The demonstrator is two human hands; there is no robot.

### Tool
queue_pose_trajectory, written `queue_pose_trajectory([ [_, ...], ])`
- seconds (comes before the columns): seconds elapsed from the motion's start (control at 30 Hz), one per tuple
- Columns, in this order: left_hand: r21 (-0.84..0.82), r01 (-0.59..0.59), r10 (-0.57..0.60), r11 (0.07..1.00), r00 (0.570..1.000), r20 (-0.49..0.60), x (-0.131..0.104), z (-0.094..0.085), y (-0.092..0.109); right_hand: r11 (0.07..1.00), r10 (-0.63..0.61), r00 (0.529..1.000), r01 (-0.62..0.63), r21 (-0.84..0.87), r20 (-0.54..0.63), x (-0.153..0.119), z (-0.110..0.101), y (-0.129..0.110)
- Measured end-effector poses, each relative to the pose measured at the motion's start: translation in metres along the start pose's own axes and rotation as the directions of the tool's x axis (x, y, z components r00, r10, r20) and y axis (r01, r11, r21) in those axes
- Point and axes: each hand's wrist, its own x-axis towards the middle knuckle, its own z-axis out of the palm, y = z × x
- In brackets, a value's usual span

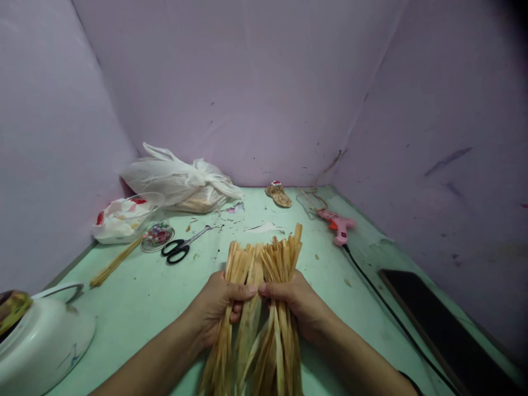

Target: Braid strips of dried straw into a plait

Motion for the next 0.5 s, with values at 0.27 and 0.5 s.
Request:
queue_pose_trajectory([
  [0.27, -0.027, -0.067, 0.066, 0.997, 0.997, -0.033, 0.0028, -0.0006, 0.0001, 1.0, 0.004, 1.0, -0.004, 0.019, 0.022, -0.0006, 0.002, -0.0008],
  [0.5, 0.107, -0.136, 0.152, 0.985, 0.977, -0.15, 0.0011, 0.0042, -0.0056, 1.0, 0.025, 0.997, -0.024, -0.007, 0.08, -0.0011, 0.0051, 0.0005],
])
